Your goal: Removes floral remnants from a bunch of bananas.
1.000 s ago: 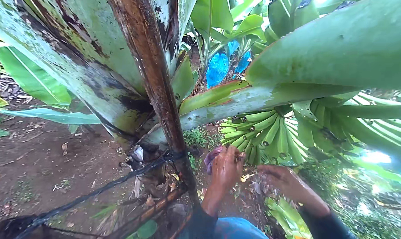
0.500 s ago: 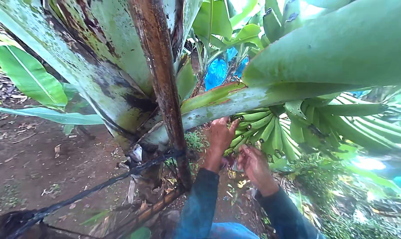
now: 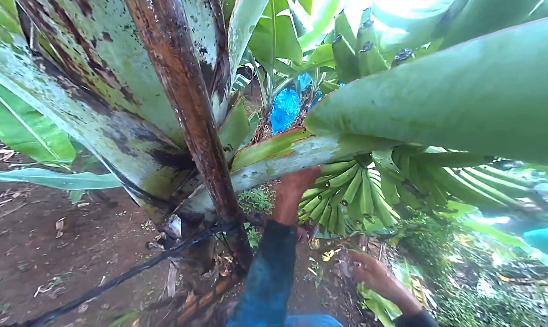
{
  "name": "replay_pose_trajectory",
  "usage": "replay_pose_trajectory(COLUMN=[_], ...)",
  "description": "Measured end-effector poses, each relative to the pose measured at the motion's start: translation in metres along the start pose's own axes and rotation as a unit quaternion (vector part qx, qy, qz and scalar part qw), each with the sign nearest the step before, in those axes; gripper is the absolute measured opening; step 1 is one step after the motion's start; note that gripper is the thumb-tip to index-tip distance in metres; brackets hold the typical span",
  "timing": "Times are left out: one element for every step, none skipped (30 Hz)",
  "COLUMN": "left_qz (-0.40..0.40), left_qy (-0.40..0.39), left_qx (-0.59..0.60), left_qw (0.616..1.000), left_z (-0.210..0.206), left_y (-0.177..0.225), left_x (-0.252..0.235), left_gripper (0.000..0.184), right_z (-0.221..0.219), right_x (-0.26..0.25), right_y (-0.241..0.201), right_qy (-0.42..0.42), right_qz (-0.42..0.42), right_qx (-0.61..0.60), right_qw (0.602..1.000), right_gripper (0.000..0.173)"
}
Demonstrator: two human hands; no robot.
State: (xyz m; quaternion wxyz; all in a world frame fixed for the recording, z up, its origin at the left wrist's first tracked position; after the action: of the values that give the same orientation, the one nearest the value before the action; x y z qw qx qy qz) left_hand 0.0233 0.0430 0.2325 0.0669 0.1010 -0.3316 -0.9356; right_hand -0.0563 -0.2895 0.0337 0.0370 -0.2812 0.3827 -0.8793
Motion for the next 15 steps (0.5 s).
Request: replay_pose_trajectory(left_qz=[0.009, 0.029, 0.062, 0.102, 0.141, 0.165, 0.171, 0.155, 0.155, 0.161, 0.150, 0.131, 0.114, 0.101, 0.095], left_qy=[-0.021, -0.033, -0.044, -0.046, -0.033, 0.002, 0.043, 0.066, 0.015, -0.031, -0.040, -0.025, -0.017, -0.010, -0.021], left_qx=[-0.010, -0.002, 0.026, 0.067, 0.117, 0.166, 0.194, 0.195, 0.160, 0.143, 0.137, 0.137, 0.114, 0.057, -0.004], left_qw=[1.000, 0.999, 0.997, 0.991, 0.983, 0.972, 0.965, 0.966, 0.975, 0.976, 0.978, 0.982, 0.987, 0.993, 0.995], left_z=[-0.003, -0.005, -0.006, -0.009, -0.013, -0.020, -0.028, -0.032, -0.026, -0.021, -0.018, -0.021, -0.029, -0.031, -0.032], left_y=[-0.002, -0.007, -0.015, -0.024, -0.034, -0.045, -0.055, -0.059, -0.055, -0.049, -0.046, -0.046, -0.049, -0.050, -0.049], left_x=[-0.001, 0.000, 0.001, 0.002, 0.002, 0.001, 0.000, 0.001, 0.003, 0.003, 0.004, 0.004, 0.000, -0.003, -0.005], left_gripper=[0.042, 0.042, 0.041, 0.040, 0.037, 0.033, 0.029, 0.026, 0.028, 0.031, 0.031, 0.031, 0.030, 0.030, 0.030], right_z=[0.003, 0.007, 0.010, 0.014, 0.016, 0.018, 0.020, 0.023, 0.025, 0.027, 0.028, 0.027, 0.026, 0.025, 0.023], right_x=[0.003, 0.004, 0.006, 0.007, 0.009, 0.012, 0.015, 0.018, 0.020, 0.021, 0.021, 0.020, 0.019, 0.018, 0.017], right_y=[-0.005, -0.006, -0.004, 0.003, 0.011, 0.019, 0.026, 0.031, 0.036, 0.040, 0.044, 0.049, 0.054, 0.058, 0.061], right_qy=[-0.001, 0.003, 0.012, 0.022, 0.029, 0.032, 0.034, 0.038, 0.043, 0.047, 0.048, 0.046, 0.044, 0.041, 0.035], right_qz=[0.004, 0.005, 0.004, -0.002, -0.012, -0.022, -0.027, -0.028, -0.031, -0.036, -0.043, -0.049, -0.052, -0.050, -0.044], right_qx=[-0.005, -0.010, -0.020, -0.035, -0.051, -0.064, -0.070, -0.074, -0.076, -0.077, -0.073, -0.070, -0.066, -0.060, -0.058], right_qw=[1.000, 1.000, 1.000, 0.999, 0.998, 0.997, 0.997, 0.996, 0.996, 0.995, 0.995, 0.995, 0.996, 0.996, 0.997], right_gripper=[0.059, 0.057, 0.054, 0.053, 0.052, 0.051, 0.049, 0.048, 0.047, 0.046, 0.046, 0.045, 0.045, 0.045, 0.046])
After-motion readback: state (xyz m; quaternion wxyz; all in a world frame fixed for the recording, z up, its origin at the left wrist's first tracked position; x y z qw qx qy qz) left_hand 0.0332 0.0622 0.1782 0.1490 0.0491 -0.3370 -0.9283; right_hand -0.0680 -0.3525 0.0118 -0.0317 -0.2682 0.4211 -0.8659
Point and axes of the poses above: each hand's wrist, its own x-axis away from the middle knuckle, its own z-axis out of the back of the hand, y = z × x, the point moved 8 cm from there along -x, towards the middle knuckle, and after that the axes turned 10 degrees about -x, right-handed, at the moved point
